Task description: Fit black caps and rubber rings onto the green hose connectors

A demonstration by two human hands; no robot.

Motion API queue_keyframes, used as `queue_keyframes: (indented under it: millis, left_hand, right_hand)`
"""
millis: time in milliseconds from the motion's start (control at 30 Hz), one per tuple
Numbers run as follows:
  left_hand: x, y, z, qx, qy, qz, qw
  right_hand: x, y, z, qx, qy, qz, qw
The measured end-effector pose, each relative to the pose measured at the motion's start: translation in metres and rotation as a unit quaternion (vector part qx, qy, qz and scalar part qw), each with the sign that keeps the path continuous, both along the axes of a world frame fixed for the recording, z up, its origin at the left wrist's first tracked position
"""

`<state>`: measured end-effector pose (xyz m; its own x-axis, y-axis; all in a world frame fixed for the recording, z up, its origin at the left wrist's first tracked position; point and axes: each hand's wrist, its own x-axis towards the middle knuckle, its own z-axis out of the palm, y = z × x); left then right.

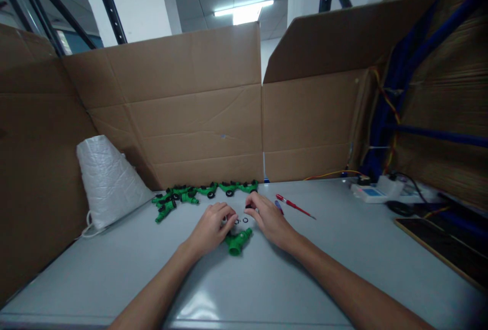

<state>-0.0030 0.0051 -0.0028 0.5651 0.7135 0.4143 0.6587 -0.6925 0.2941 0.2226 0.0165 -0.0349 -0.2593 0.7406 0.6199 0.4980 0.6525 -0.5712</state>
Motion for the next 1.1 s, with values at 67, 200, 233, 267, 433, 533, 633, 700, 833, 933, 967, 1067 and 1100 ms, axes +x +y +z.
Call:
queue_keyframes:
  millis: [67, 200, 233, 267, 433, 533, 633, 700, 833, 933, 967, 1067, 1100]
  left_hand:
    - [0.0, 0.0, 0.0, -0.005, 0.001, -0.001, 1.0]
    - [0.002, -0.002, 0.001, -0.016, 0.005, -0.011, 1.0]
    - [0.002, -0.003, 0.001, -0.018, 0.007, -0.014, 1.0]
    - [0.002, -0.004, 0.001, -0.021, 0.009, -0.016, 1.0]
    - [0.003, -0.007, 0.004, -0.029, 0.015, -0.024, 0.999]
    - [0.002, -0.007, 0.006, -0.026, 0.012, -0.024, 0.999]
    - [0.002, -0.009, 0.007, -0.025, 0.013, -0.03, 0.999]
    - [0.003, -0.011, 0.008, -0.028, 0.018, -0.04, 0.999]
    - [0.005, -0.014, 0.008, -0.038, 0.025, -0.062, 0.997]
    - [0.005, -0.013, 0.007, -0.05, 0.029, -0.07, 0.996]
    - [0.005, -0.013, 0.006, -0.054, 0.031, -0.072, 0.995]
    - [0.003, -0.011, 0.004, -0.061, 0.034, -0.073, 0.995]
    - [0.003, -0.011, 0.003, -0.062, 0.034, -0.072, 0.995]
  right_hand:
    - [-0.001, 0.001, -0.001, -0.004, 0.015, -0.01, 1.0]
    - [-0.001, 0.003, -0.001, -0.004, 0.041, -0.021, 0.999]
    - [-0.002, 0.003, 0.0, -0.004, 0.048, -0.023, 0.999]
    - [-0.002, 0.003, 0.0, -0.004, 0.054, -0.026, 0.998]
    - [-0.002, 0.0, 0.002, -0.006, 0.06, -0.03, 0.998]
    - [-0.002, -0.001, 0.004, 0.007, 0.066, -0.027, 0.997]
    - [-0.001, -0.001, 0.006, 0.011, 0.076, -0.013, 0.997]
    - [-0.001, -0.001, 0.007, 0.009, 0.081, -0.004, 0.997]
    - [0.0, -0.003, 0.008, 0.01, 0.081, 0.005, 0.997]
    - [-0.001, -0.005, 0.01, 0.013, 0.09, 0.001, 0.996]
    - [-0.001, -0.005, 0.011, 0.015, 0.097, -0.004, 0.995]
    - [-0.003, -0.008, 0.014, 0.025, 0.119, -0.015, 0.993]
    - [-0.003, -0.009, 0.016, 0.029, 0.123, -0.016, 0.992]
